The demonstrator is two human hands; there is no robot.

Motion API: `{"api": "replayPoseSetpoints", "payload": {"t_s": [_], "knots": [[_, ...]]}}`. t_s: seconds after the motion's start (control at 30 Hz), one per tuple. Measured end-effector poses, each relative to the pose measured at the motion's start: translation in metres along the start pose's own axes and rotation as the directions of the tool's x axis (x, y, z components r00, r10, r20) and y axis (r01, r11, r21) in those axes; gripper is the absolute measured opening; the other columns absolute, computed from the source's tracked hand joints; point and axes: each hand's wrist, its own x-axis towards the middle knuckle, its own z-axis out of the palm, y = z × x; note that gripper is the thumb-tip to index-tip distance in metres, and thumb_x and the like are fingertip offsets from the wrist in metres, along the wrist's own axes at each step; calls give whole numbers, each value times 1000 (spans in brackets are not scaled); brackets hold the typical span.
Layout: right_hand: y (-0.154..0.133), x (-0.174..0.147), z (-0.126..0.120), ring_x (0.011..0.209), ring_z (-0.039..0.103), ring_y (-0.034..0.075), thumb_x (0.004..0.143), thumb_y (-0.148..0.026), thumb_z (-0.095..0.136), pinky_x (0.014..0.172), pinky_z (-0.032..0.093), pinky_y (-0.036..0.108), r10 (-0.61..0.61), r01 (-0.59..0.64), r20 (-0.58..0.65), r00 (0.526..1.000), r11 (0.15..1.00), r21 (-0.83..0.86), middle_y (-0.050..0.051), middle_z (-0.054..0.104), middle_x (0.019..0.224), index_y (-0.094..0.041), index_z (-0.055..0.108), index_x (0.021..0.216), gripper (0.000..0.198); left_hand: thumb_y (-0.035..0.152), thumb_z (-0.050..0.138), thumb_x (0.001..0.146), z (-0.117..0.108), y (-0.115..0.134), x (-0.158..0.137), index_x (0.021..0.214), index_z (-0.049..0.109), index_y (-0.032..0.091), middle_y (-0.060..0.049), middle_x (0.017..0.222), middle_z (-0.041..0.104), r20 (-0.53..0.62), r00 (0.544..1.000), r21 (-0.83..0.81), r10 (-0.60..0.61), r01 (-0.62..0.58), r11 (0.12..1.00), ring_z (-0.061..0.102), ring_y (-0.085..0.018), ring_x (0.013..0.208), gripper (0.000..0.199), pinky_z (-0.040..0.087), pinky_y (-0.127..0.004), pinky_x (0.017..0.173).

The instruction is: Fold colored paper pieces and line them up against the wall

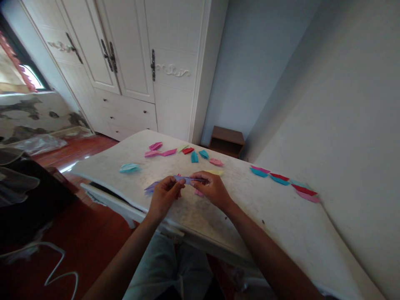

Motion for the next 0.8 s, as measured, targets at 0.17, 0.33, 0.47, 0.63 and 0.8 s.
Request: {"api": "replayPoseSetpoints", "payload": {"t_s": [0.17, 0.33, 0.47, 0.63, 0.8], "knots": [[1, -1, 1, 54, 62, 15, 67, -43, 81, 50, 50, 27, 170, -172, 23, 985, 967, 188, 2, 70, 67, -17, 72, 90, 36, 46, 70, 76, -2, 3, -1, 69, 63, 15, 2, 51, 57, 27, 1000, -3, -16, 16, 1000, 51, -9, 46, 33, 38, -19, 47], [2, -3, -12, 54, 59, 13, 64, -38, 83, 51, 46, 25, 151, -135, -47, 988, 961, 239, 1, 70, 65, -17, 74, 85, 30, 48, 70, 73, 2, 4, -2, 68, 64, 16, 0, 58, 62, 80, 996, 83, -28, 21, 996, 54, -11, 50, 33, 41, -21, 49], [5, -10, -37, 52, 55, 11, 66, -37, 82, 47, 38, 22, 197, -148, -130, 972, 938, 312, -1, 66, 61, -17, 74, 86, 30, 46, 67, 76, 30, 3, -6, 67, 63, 16, -1, 63, 64, 45, 999, 105, -14, 10, 994, 55, -12, 57, 31, 42, -21, 53], [4, -28, -84, 53, 54, 10, 63, -37, 83, 47, 36, 21, 255, -170, -271, 928, 939, 299, -2, 64, 60, -17, 71, 85, 32, 42, 65, 77, 84, 8, -16, 67, 60, 17, 0, 60, 60, 164, 986, 26, -36, 32, 999, 52, -12, 55, 28, 40, -22, 51], [3, -57, -141, 54, 54, 10, 64, -39, 83, 48, 38, 22, 281, -208, -391, 876, 953, 218, -2, 64, 61, -17, 70, 89, 36, 41, 64, 78, 124, 26, -18, 65, 58, 17, 1, 58, 58, 280, 959, -41, -31, 44, 998, 50, -11, 52, 28, 38, -22, 50]]}}
